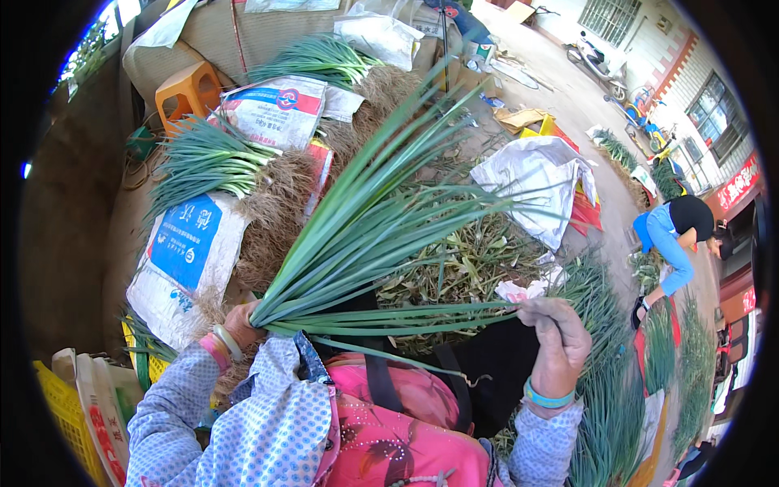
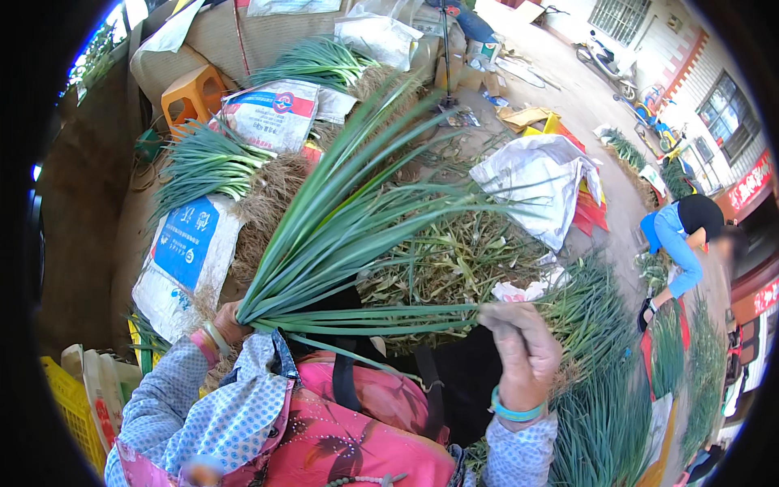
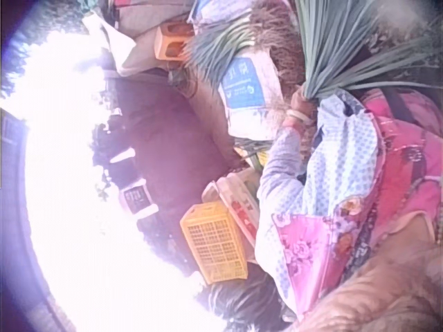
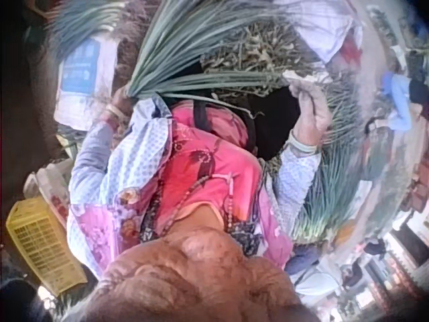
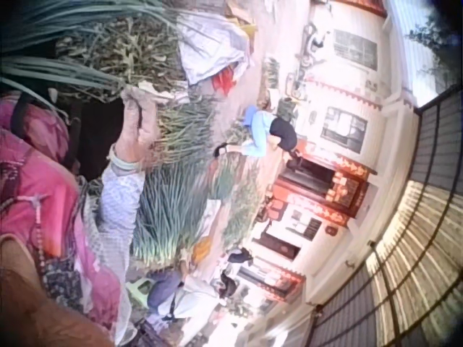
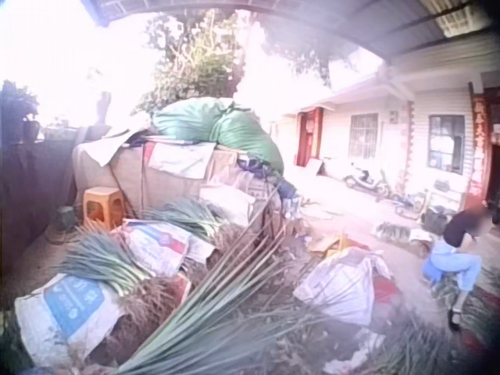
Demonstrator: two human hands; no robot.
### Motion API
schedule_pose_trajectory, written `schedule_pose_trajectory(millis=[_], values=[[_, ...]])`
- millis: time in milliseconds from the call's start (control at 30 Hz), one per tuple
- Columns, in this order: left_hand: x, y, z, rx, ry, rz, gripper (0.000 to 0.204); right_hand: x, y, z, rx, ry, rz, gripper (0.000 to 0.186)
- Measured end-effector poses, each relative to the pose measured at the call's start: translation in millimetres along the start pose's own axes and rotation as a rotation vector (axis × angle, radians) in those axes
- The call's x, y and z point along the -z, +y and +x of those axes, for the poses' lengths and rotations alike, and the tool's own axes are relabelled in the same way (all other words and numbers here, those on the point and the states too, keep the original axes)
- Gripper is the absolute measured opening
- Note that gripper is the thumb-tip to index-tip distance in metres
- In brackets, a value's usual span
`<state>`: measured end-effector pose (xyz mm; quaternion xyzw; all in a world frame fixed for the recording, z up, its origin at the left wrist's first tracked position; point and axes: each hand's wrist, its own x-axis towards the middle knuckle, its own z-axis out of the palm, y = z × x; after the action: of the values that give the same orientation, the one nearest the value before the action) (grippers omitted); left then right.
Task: The person sits on the ground and trims the roots and outer layers of green onions by hand. They gather the trimmed onions into a bundle and place them aside.
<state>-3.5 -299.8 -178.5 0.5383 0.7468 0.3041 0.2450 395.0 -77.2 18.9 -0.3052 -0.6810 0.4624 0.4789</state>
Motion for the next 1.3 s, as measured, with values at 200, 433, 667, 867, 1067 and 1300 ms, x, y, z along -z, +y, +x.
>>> schedule_pose_trajectory(millis=[200,433,667,867,1067,1300], values=[[15.5,6.3,-5.8,0.024,-0.028,0.091,0.037,-73.2,-17.4,89.4,0.683,-0.246,-0.514,0.009],[14.1,7.1,5.1,0.004,-0.083,0.094,0.042,-103.7,54.7,136.5,0.337,-0.66,-0.734,0.016],[16.8,-0.9,3.4,0.013,-0.091,0.029,0.045,-125.6,66.1,120.9,0.292,-0.751,-0.457,0.018],[16.6,3.2,4.4,0.012,-0.083,0.027,0.043,-128.4,67.0,104.5,0.429,-0.74,-0.469,0.009],[17.0,-3.8,4.3,0.022,-0.111,0.087,0.036,-141.5,65.1,91.8,0.272,-0.499,-0.15,0.011],[13.5,-13.2,2.0,-0.006,-0.094,0.041,0.032,-127.3,63.4,105.4,-0.068,-0.348,0.382,0.014]])
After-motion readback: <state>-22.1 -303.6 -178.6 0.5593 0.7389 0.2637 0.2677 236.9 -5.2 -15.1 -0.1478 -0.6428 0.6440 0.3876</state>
